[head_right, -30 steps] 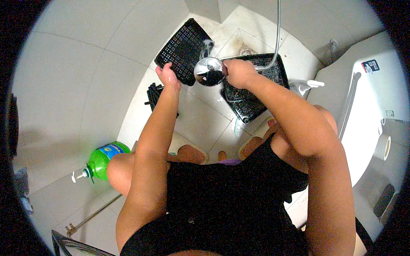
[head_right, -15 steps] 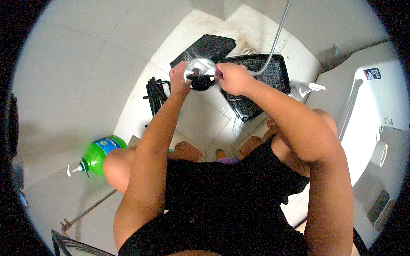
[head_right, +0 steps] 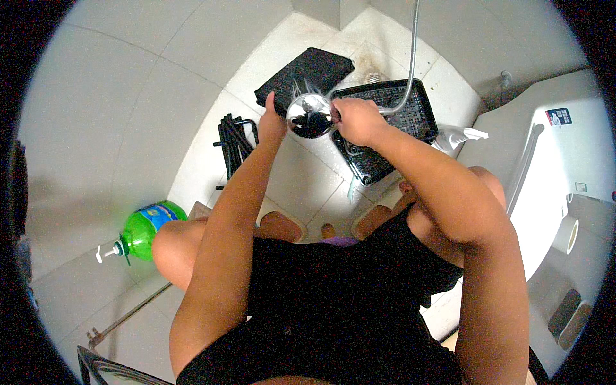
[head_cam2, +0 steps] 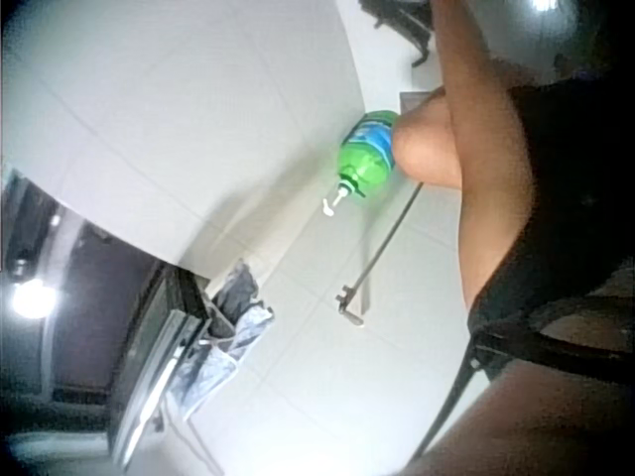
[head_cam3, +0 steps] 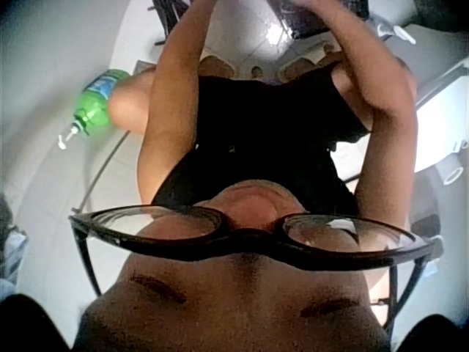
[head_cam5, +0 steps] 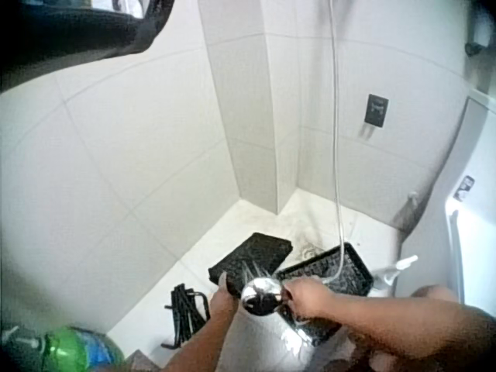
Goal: The person sits on the bathroom floor and rinses black plastic trays and rods under a handheld shower head. They then assemble the rods into the trays, fitting them into slots to form a structure.
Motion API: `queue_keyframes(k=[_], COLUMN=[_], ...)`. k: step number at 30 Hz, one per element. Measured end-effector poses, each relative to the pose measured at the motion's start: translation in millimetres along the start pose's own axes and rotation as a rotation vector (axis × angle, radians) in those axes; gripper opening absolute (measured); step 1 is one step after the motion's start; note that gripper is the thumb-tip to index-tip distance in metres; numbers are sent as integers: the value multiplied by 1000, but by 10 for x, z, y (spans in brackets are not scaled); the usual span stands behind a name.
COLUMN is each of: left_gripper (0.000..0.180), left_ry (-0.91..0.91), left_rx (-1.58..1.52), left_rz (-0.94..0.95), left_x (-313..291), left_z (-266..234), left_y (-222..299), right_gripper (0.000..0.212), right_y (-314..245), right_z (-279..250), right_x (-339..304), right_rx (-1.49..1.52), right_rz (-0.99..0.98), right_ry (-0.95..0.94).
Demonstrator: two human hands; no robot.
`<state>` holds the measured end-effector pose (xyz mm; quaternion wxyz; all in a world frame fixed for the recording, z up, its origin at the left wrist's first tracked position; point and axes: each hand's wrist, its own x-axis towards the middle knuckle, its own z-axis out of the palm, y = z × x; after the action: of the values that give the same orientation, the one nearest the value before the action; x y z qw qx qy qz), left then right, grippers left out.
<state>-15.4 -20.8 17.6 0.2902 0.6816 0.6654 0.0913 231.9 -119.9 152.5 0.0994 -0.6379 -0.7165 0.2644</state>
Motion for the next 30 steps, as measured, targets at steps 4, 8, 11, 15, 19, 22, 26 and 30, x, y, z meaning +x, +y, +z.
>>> queue_keyframes(k=[4,8,11,15,19,22,26,30], left_gripper=[75,64,63,83,76,68,60,49], left_ry=[273,16,270,345,438,297,397,-161], left_rx=[-531,-1204,-1110,-1205,-1168,-1466,-1519,-2188], left_rz=[183,-244,-257,-456,-557,-390,-282,-21], left_x=[336,254,296,1,392,292,-67,-165], left_z=[210,367,368,354,398,526,723,630], left_y=[-848,-148,-400,184,-767,-760,-425,-756], right_gripper=[13,13,13,14,15,14,14,15], right_y=[-364,-62,-243,-44,-415,-398,-395,-518], right_z=[29,55,124,117,203,296,249,309], right_x=[204,71,175,87,194,174,183,199], right_rx=[58,99,114,183,217,144,102,92], right_rz=[-112,-79,-78,-87,-265,-238,-250,-404], right_ry=[-12,-7,36,-18,-156,10,-128,-126])
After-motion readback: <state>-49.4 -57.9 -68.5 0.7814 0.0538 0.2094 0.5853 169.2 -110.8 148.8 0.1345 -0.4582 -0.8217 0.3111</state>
